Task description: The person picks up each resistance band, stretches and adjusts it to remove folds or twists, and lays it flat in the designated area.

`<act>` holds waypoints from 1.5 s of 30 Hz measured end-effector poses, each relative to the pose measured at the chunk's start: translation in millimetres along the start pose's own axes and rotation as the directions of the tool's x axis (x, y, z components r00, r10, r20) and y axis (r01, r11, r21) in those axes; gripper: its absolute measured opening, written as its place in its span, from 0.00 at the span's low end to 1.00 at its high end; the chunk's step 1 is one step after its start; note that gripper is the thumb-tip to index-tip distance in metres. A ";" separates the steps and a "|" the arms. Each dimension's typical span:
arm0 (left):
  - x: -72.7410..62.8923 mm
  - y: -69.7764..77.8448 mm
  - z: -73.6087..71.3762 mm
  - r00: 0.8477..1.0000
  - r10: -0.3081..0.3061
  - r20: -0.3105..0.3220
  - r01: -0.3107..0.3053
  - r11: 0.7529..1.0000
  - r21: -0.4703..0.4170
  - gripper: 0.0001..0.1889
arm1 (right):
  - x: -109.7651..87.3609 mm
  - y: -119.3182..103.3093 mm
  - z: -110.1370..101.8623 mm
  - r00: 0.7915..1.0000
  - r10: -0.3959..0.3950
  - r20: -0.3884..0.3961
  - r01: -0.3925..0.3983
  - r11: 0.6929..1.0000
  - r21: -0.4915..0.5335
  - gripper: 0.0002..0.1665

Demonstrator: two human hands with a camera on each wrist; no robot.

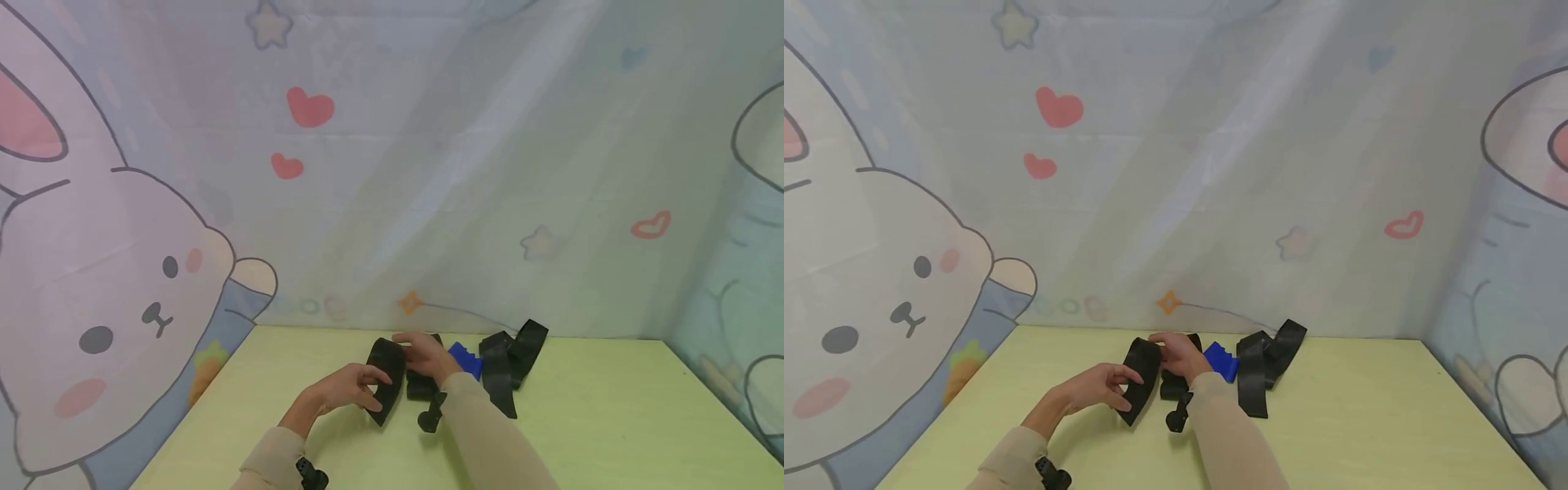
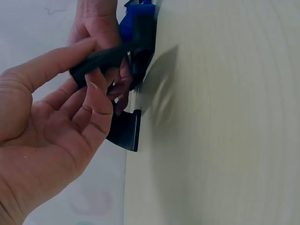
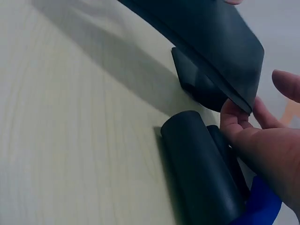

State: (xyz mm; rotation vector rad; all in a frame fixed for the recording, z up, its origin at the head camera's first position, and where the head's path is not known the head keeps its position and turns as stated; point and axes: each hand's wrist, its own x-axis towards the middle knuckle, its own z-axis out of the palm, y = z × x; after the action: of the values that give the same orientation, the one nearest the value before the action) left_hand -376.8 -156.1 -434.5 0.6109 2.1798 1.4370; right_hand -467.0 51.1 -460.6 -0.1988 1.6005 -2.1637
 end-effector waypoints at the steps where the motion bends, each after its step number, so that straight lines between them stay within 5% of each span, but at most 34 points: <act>1: -0.8 0.1 0.6 1.000 -0.005 0.003 0.005 1.000 -0.003 0.23 | 0.5 0.3 0.8 1.000 -0.006 -0.006 0.006 1.000 -0.001 0.14; 11: -3.0 2.8 12.6 1.000 0.002 -0.012 -0.002 1.000 0.013 0.14 | 9.1 2.0 0.2 0.983 -0.116 -0.138 0.129 0.988 0.082 0.04; 19: -11.9 5.9 19.2 0.995 -0.011 -0.097 0.018 0.998 0.064 0.09 | 15.7 4.6 -0.8 0.980 -0.132 -0.149 0.142 0.988 0.058 0.23; 23: -17.2 6.4 21.1 0.996 -0.022 -0.083 0.020 1.000 -0.017 0.08 | 12.6 -1.9 7.6 0.974 -0.103 -0.200 0.114 0.993 0.042 0.28; 28: -24.2 9.1 28.4 0.998 -0.056 -0.020 0.054 0.993 -0.110 0.08 | 11.3 -6.0 8.0 0.956 -0.163 -0.244 0.181 0.982 0.052 0.24; 36: -32.4 11.6 37.5 0.996 -0.089 0.002 0.089 0.992 -0.091 0.10 | 6.2 -2.9 7.8 0.951 -0.187 -0.244 0.169 0.981 -0.094 0.20; 45: -44.8 16.5 42.2 0.992 -0.123 0.031 0.124 0.991 -0.052 0.11 | 3.7 -1.2 9.0 0.940 -0.264 -0.217 0.204 0.943 -0.263 0.19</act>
State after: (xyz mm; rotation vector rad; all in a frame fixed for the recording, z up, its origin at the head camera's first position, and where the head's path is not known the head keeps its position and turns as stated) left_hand -314.2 -146.1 -428.1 0.4661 2.1115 1.4087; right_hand -467.3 41.9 -457.1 -0.2069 2.0777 -2.2401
